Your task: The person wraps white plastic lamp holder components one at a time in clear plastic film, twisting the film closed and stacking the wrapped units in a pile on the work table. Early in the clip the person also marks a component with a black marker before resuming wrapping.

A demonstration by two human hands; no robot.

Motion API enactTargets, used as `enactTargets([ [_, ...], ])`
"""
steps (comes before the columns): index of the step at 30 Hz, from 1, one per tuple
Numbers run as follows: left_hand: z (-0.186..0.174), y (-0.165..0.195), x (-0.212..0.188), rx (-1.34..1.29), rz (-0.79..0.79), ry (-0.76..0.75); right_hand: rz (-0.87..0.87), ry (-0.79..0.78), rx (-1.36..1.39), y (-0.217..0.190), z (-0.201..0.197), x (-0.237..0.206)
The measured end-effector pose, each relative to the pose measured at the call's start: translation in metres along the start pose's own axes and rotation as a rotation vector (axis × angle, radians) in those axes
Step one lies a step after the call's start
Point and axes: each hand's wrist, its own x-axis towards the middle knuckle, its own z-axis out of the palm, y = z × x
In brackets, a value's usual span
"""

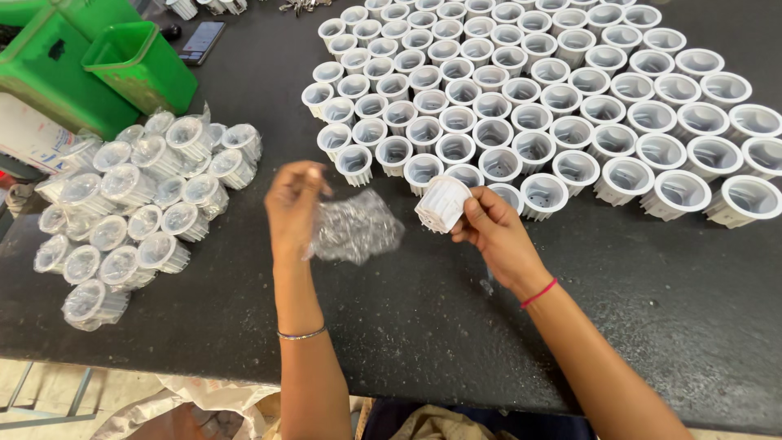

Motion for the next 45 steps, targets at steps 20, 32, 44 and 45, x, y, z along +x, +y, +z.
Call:
enactTargets([
  [20, 0.079, 0.026, -0.036, -0.038, -0.454, -0.658, -0.181, -0.004, -0.342, -0.005, 0.011, 0.000],
  [32, 0.083, 0.028, -0.040, 0.024, -0.400, -0.658, -0.162, -0.028, -0.325, -0.014, 0.017, -0.003],
  [44, 0.082, 0.025, -0.034, 0.061, -0.322, -0.567, -0.357, 0.109, -0.597, -0.011, 0.020, -0.006],
  [45, 0.085, 0.025, -0.035, 0.073, -0.320, -0.572, -0.368, 0.129, -0.642, -0.013, 0.023, -0.007],
])
